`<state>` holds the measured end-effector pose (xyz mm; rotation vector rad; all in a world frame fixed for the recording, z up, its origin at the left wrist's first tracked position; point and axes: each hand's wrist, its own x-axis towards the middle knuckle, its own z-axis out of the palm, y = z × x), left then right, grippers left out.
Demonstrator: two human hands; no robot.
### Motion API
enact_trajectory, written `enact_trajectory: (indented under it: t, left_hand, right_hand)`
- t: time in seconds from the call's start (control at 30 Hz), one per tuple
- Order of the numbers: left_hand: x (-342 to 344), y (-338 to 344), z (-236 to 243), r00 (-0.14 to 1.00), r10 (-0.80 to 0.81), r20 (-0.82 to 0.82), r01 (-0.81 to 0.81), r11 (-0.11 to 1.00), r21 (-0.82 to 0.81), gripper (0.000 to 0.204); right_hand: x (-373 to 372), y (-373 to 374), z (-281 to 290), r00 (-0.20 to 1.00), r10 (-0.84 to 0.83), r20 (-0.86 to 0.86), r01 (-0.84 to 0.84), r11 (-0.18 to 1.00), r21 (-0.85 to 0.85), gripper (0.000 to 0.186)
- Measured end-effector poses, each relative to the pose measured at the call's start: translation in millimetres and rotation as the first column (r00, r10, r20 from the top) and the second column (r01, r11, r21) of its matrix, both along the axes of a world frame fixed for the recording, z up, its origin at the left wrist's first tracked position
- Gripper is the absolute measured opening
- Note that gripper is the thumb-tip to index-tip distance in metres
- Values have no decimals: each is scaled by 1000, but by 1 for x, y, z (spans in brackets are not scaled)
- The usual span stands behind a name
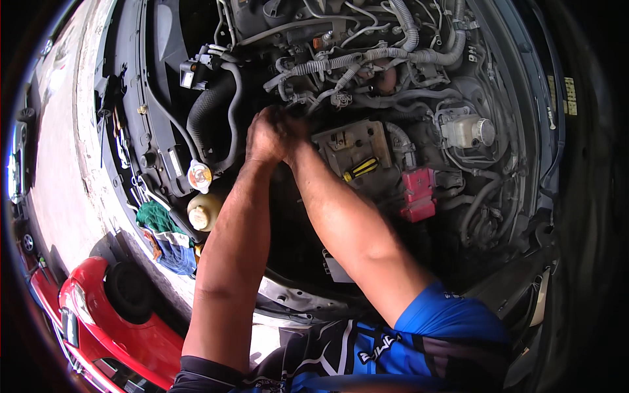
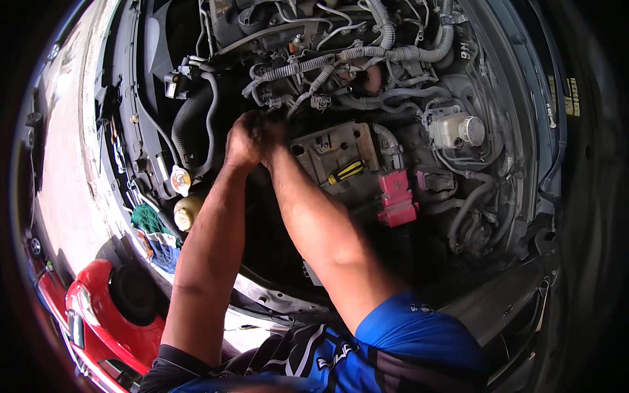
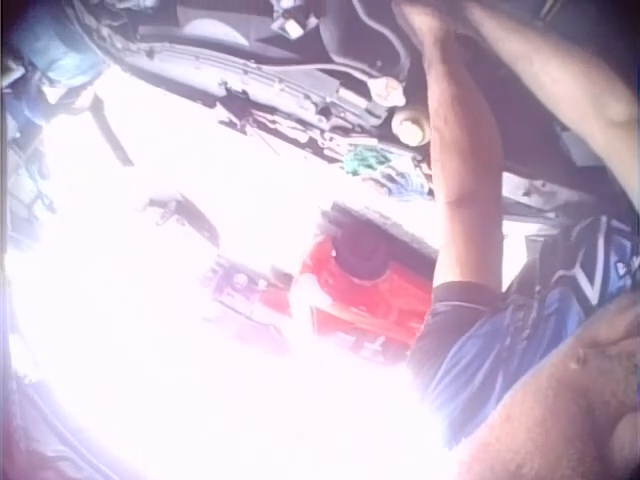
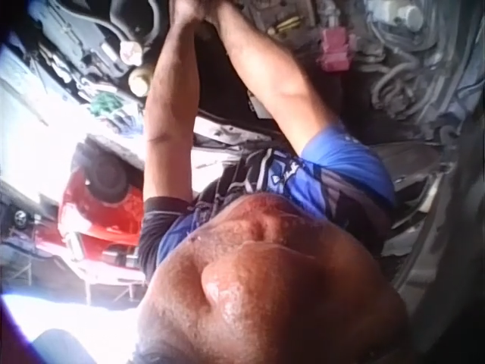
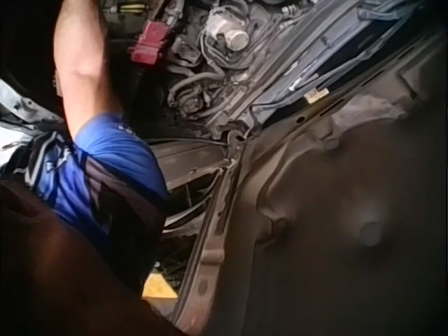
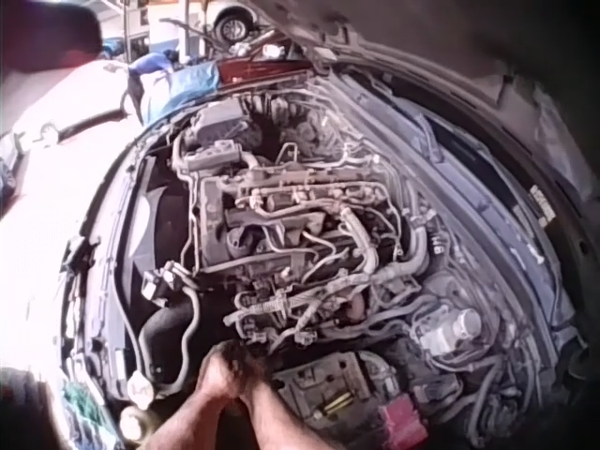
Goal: Repairing and inspecting car engine components including the throttle body and wheel hub area.
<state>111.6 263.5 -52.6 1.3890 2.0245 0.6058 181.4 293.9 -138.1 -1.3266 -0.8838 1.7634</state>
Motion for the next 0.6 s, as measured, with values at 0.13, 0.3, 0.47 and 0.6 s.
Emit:
enact_trajectory:
  t: [0.13, 0.3, 0.47, 0.6]
  left_hand:
    - [-9, 13, -8, 990, 37, 135, -27, 997, -78, 39]
    - [-10, 22, -6, 993, 31, 116, -8, 981, -194, 41]
    - [-3, 19, 18, 999, 9, 51, 1, 980, -197, 41]
    - [-1, 1, 44, 998, 25, -57, -37, 973, -226, 44]
  right_hand:
    - [0, -6, 15, 880, -354, -317, 194, 876, -441, 31]
    - [1, -3, 40, 835, -406, -371, 178, 837, -517, 41]
    - [0, 9, 51, 890, -400, -218, 214, 789, -576, 50]
    - [-7, 22, 57, 865, -496, -70, 345, 691, -636, 45]
